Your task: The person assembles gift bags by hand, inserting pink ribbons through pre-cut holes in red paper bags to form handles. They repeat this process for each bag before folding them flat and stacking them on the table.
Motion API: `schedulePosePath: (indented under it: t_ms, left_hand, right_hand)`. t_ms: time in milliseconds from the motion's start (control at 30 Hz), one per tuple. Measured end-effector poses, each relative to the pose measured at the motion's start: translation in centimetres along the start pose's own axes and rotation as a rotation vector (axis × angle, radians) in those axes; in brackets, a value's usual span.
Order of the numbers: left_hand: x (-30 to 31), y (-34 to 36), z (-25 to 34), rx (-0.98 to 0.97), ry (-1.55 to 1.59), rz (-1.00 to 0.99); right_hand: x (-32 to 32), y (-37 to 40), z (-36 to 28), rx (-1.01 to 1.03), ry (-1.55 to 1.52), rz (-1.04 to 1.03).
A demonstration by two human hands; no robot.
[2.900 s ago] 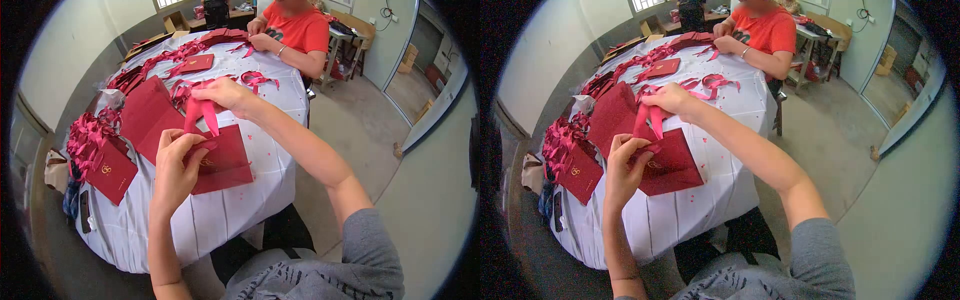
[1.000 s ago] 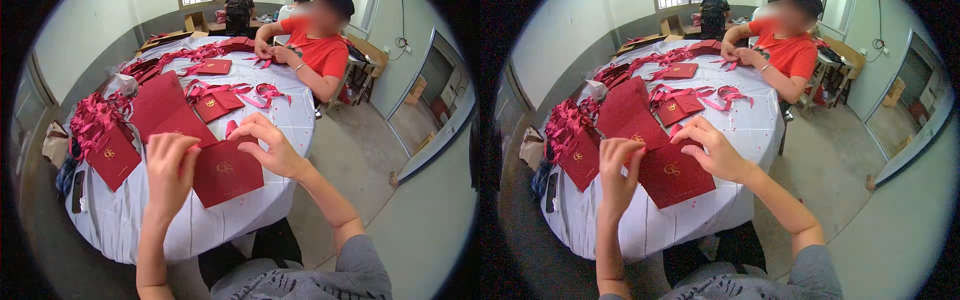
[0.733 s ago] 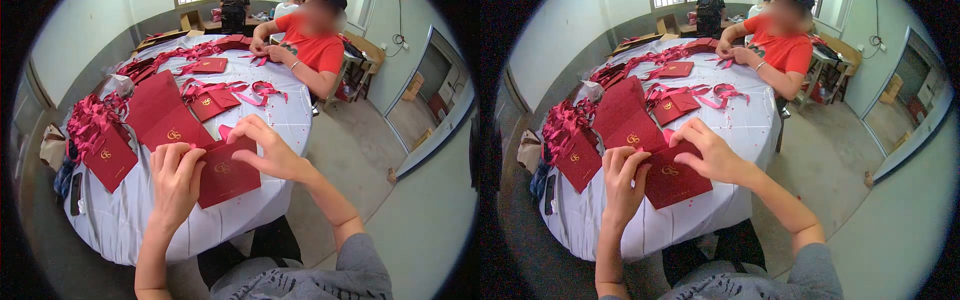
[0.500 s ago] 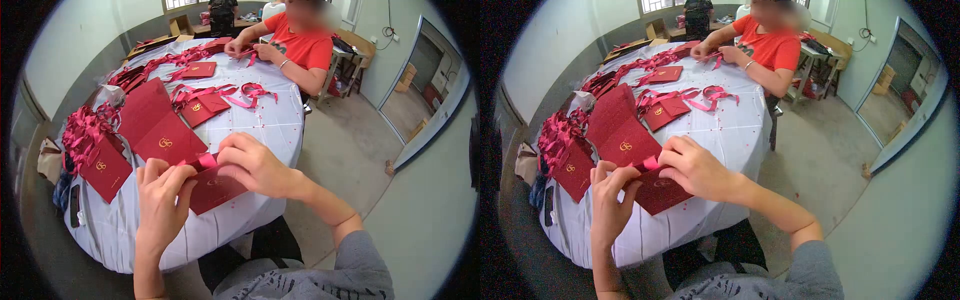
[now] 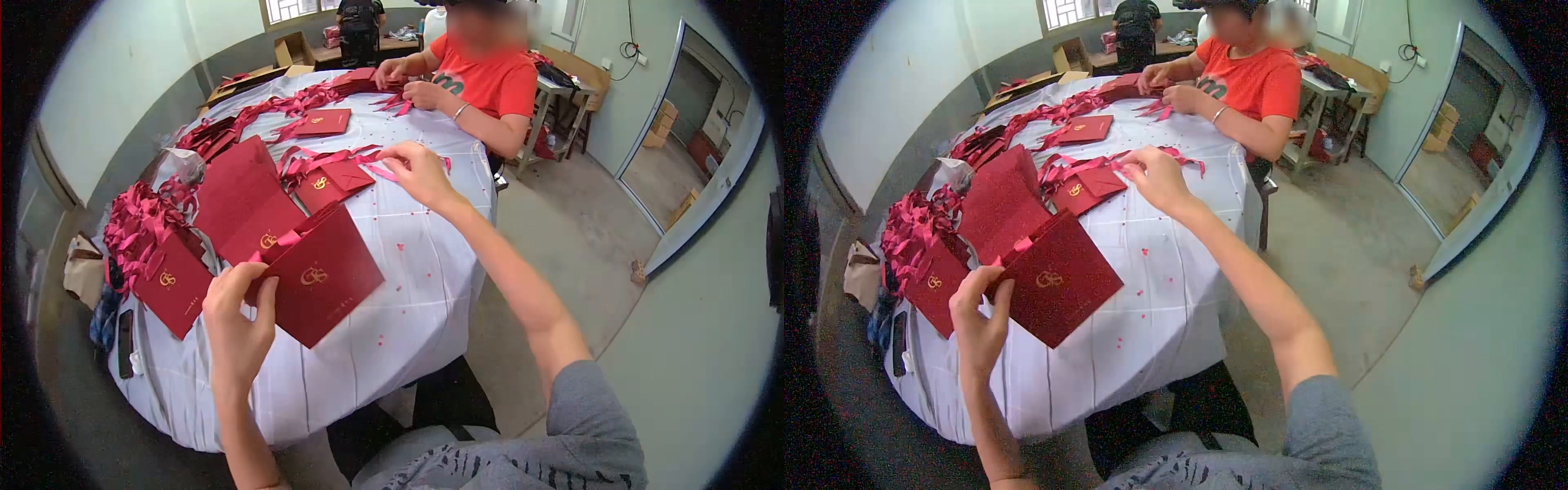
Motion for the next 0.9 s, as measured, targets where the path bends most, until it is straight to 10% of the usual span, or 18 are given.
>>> schedulePosePath:
  t_ms: [367,600,667,900]
  left_hand:
    - [-2.2,0.2,-2.6,-0.136,-0.127,0.123]
    - [-2.3,0.6,-3.9,0.006,0.06,0.092]
    - [-2.3,0.6,-4.4,0.051,0.153,0.057]
    - [-3.4,0.8,-6.9,0.174,0.421,-0.149]
  right_hand:
    - [-6.9,-2.6,8.5,-0.121,0.631,0.04]
    - [-4.0,-1.9,6.9,-0.177,0.183,0.153]
    - [-4.0,-1.7,5.7,-0.202,-0.42,0.086]
    - [-1.2,3.3,-7.9,-0.156,-0.677,-0.27]
Point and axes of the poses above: each hand's wrist, its own y-axis away from the middle knuckle, its own x-axis out of the back of the hand, z = x × y, the point moved 4 cm from there along -y, towards the middle knuckle, and after that the axes turned 10 degrees about -z, right-handed, at the moved point
